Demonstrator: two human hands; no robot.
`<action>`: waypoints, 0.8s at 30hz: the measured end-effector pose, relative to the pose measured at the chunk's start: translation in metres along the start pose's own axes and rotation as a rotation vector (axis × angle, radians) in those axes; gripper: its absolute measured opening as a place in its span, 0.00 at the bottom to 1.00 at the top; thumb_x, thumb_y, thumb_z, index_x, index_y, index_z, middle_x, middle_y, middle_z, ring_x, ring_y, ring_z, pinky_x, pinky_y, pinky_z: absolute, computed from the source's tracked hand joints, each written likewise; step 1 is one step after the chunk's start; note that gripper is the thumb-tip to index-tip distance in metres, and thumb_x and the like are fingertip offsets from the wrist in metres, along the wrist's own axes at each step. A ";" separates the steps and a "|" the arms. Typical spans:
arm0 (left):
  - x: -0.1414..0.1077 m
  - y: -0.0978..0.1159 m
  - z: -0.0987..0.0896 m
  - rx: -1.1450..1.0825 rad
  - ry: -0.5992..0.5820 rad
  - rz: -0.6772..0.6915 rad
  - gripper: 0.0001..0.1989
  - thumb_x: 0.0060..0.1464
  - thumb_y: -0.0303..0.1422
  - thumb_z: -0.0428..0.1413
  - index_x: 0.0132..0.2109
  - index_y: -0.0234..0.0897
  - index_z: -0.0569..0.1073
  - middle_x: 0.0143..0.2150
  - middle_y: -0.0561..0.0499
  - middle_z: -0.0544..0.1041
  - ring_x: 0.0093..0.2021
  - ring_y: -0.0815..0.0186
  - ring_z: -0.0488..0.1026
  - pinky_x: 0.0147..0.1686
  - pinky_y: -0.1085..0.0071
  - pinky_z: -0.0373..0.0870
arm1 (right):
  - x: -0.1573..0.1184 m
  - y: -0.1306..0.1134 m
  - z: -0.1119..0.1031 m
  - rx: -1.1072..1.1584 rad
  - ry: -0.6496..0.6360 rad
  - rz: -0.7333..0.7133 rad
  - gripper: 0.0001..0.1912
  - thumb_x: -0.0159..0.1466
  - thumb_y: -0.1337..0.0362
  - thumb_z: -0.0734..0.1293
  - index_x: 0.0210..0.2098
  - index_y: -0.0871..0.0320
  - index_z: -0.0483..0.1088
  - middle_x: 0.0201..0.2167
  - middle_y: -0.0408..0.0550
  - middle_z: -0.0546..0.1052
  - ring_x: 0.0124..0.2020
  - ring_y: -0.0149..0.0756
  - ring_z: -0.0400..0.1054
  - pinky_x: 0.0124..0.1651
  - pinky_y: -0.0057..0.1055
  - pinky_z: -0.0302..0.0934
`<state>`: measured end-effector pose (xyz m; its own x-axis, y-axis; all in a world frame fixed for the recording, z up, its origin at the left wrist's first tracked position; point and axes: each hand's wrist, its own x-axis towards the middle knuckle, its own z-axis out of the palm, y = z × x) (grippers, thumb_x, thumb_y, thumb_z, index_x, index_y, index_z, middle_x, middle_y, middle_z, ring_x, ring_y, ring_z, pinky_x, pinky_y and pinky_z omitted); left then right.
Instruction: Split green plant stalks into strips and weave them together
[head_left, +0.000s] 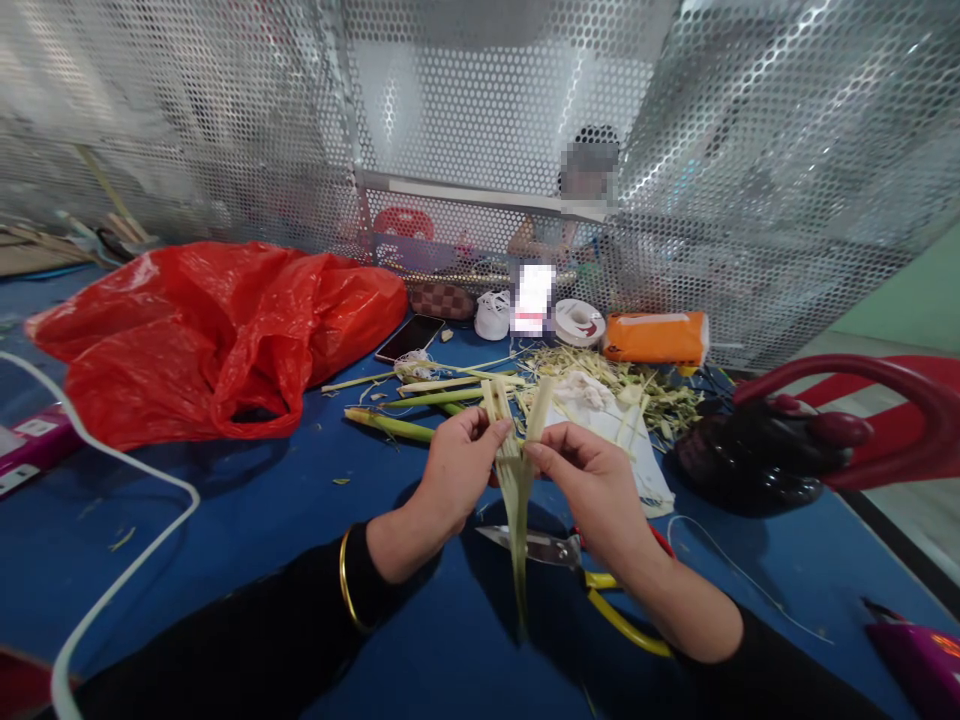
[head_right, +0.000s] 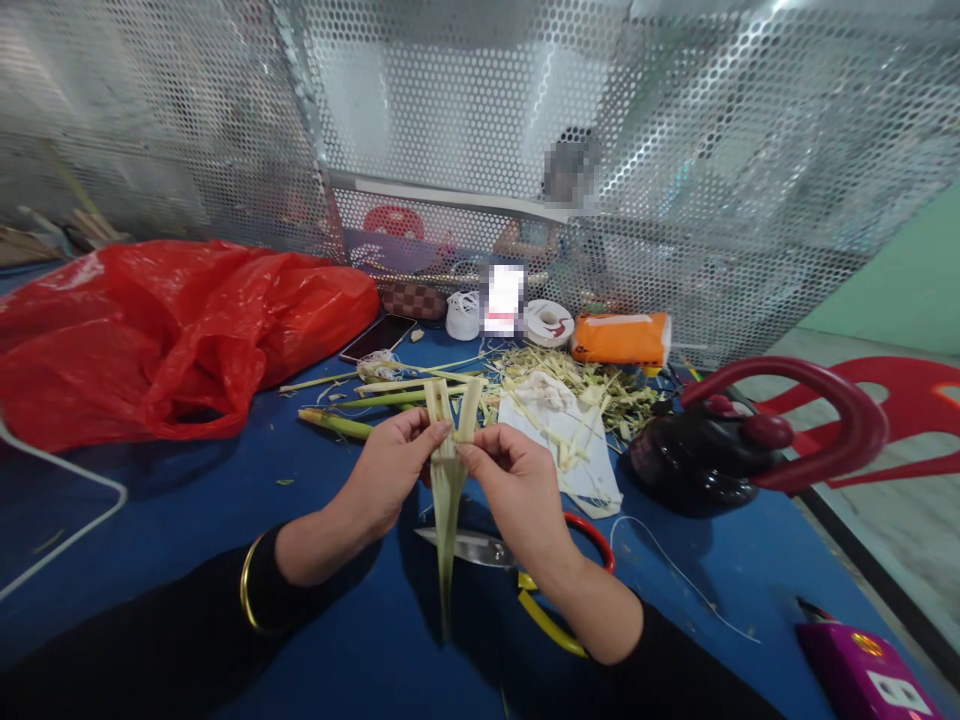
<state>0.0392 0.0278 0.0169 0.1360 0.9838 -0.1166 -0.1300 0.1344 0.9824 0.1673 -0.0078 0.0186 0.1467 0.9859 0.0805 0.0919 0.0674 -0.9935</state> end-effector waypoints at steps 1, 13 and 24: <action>0.001 0.000 0.000 -0.006 0.003 -0.002 0.09 0.49 0.36 0.58 0.29 0.34 0.69 0.19 0.57 0.69 0.17 0.73 0.62 0.15 0.78 0.58 | 0.000 0.000 0.000 -0.009 -0.032 0.023 0.07 0.53 0.60 0.69 0.25 0.57 0.70 0.22 0.41 0.72 0.25 0.32 0.65 0.31 0.31 0.61; -0.003 -0.004 0.001 -0.007 -0.091 -0.062 0.13 0.46 0.40 0.61 0.30 0.33 0.71 0.22 0.54 0.72 0.21 0.71 0.67 0.19 0.77 0.64 | 0.003 0.000 0.000 -0.010 0.004 0.016 0.12 0.53 0.61 0.69 0.19 0.56 0.63 0.16 0.36 0.66 0.21 0.29 0.61 0.27 0.28 0.59; -0.003 -0.004 0.001 0.048 -0.039 -0.039 0.10 0.48 0.37 0.59 0.30 0.32 0.72 0.22 0.55 0.70 0.21 0.73 0.63 0.19 0.78 0.58 | -0.001 0.006 -0.002 -0.124 0.013 -0.098 0.09 0.59 0.61 0.66 0.25 0.56 0.66 0.21 0.39 0.67 0.24 0.31 0.61 0.30 0.30 0.60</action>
<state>0.0404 0.0244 0.0135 0.1781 0.9725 -0.1501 -0.0772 0.1659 0.9831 0.1692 -0.0087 0.0124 0.1434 0.9734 0.1787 0.2271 0.1434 -0.9633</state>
